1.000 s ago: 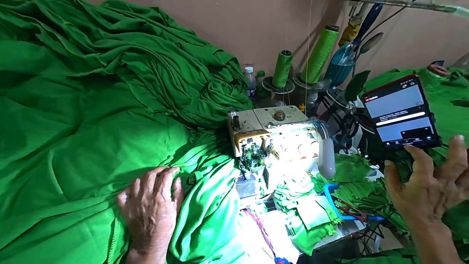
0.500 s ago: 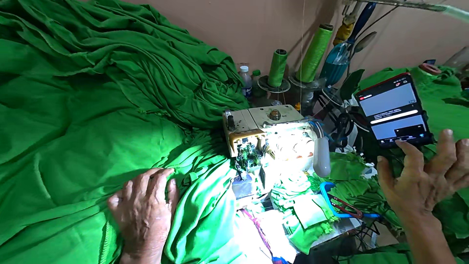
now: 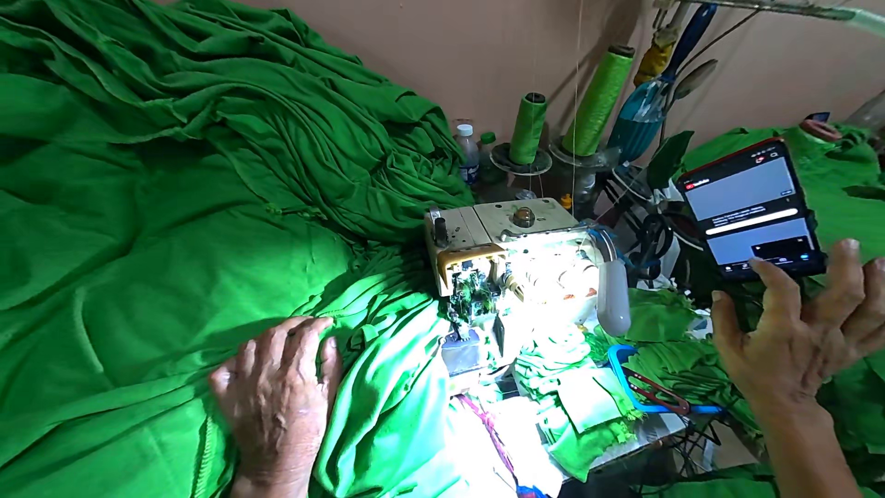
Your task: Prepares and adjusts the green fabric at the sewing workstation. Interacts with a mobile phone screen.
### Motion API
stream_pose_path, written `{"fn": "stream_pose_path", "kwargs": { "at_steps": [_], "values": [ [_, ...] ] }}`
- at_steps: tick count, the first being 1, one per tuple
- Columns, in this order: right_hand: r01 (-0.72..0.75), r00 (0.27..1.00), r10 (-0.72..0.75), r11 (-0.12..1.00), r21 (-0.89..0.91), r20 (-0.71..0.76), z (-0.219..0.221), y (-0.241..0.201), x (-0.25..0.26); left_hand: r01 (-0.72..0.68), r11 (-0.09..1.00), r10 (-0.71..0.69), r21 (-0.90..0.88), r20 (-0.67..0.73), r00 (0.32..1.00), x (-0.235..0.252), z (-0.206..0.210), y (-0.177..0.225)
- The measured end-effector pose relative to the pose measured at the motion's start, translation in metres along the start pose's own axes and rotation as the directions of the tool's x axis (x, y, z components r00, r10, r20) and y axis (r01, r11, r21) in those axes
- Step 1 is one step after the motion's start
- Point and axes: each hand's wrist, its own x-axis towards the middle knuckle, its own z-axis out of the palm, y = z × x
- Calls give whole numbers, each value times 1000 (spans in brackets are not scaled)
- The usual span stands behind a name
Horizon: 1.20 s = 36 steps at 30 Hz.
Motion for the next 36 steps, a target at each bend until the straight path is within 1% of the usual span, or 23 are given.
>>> {"fn": "stream_pose_path", "kwargs": {
  "at_steps": [7,27,32,36],
  "values": [
    [-52,999,52,999,-1,8,-3,10,-1,5,1000,-5,1,2,1000,0,0,1],
    [-74,997,74,997,7,28,-1,9,-2,-13,1000,14,27,-37,999,-2,3,-1],
    [-59,998,58,998,14,32,-3,11,-4,-6,1000,6,14,-12,1000,0,2,0],
    [-61,997,60,998,23,41,-1,11,-2,-16,1000,17,15,-23,1000,-1,0,0]
  ]
}}
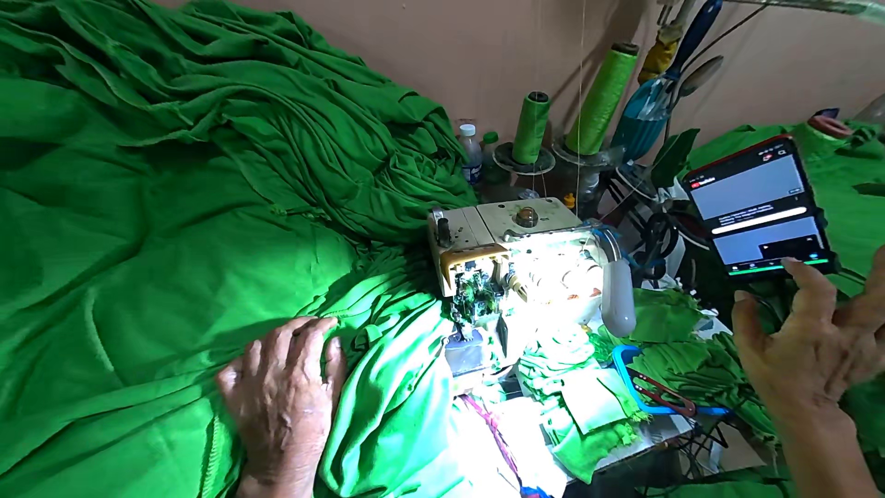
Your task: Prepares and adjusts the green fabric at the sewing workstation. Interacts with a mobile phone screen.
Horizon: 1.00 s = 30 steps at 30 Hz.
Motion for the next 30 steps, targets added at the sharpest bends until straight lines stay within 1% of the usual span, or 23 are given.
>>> {"fn": "stream_pose_path", "kwargs": {
  "at_steps": [5,9,20,30],
  "values": [
    [19,1000,-19,1000,16,-14,2,-12,8,2,1000,-2,1,-9,1000,0,1,-1],
    [61,998,-60,998,24,-37,5,-23,15,10,1000,-10,-2,-4,1000,1,1,0],
    [67,998,-67,997,37,-5,15,-48,33,5,1000,-4,12,-18,1000,0,1,0],
    [77,997,-76,996,48,-20,17,-58,43,5,1000,-4,10,-24,1000,0,2,0]
  ]
}}
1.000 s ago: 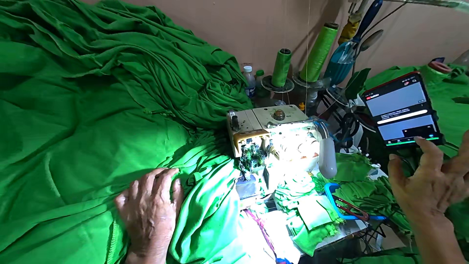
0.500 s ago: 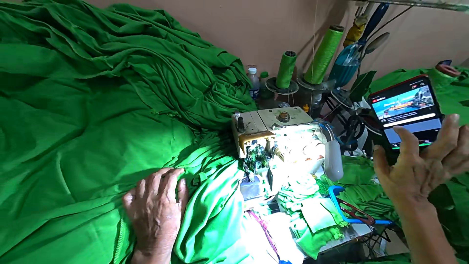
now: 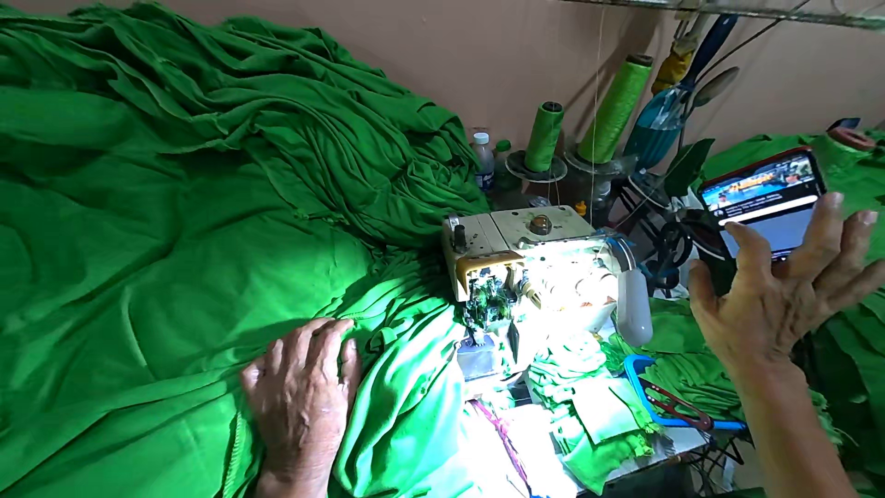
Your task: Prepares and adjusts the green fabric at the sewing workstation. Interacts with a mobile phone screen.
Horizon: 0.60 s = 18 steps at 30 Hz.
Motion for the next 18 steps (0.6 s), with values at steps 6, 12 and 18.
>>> {"fn": "stream_pose_path", "kwargs": {
  "at_steps": [6,12,18],
  "values": [
    [-3,1000,3,1000,-6,3,-1,5,-8,7,1000,-7,-12,12,1000,0,0,0],
    [-10,1000,10,1000,-18,8,-2,12,-17,5,1000,-5,-23,27,1000,1,-1,0],
    [-2,1000,1,1000,-18,-8,-4,14,-17,-13,1000,13,3,17,1000,0,0,-1]
  ]
}}
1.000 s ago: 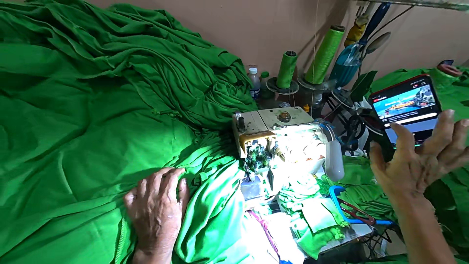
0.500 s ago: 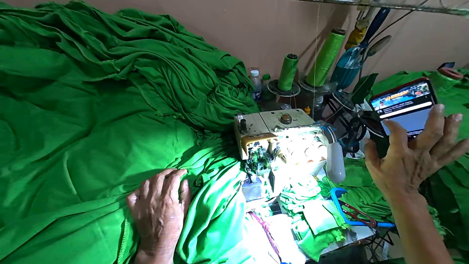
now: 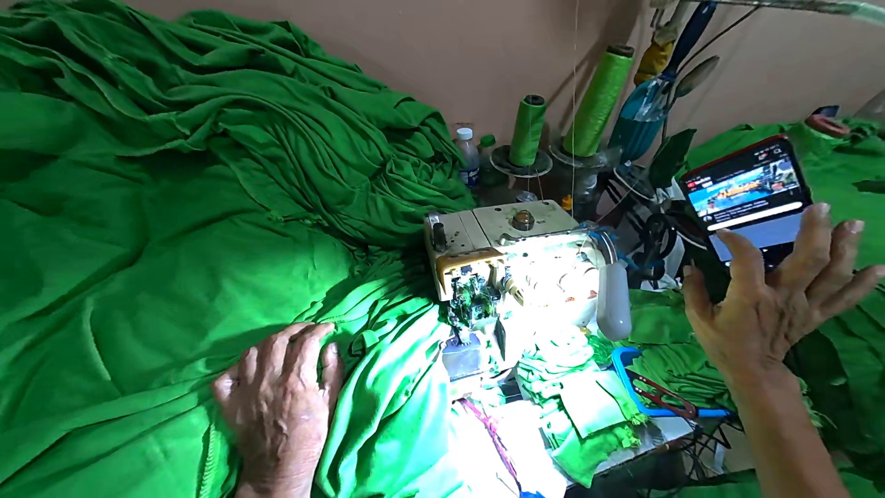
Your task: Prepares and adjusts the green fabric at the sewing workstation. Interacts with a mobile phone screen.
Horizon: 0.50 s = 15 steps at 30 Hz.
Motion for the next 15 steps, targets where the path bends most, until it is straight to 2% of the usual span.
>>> {"fn": "stream_pose_path", "kwargs": {
  "at_steps": [15],
  "values": [
    [12,999,-12,1000,-8,-34,-6,2,-3,10,999,-9,-31,27,1000,1,-1,0]
  ]
}}
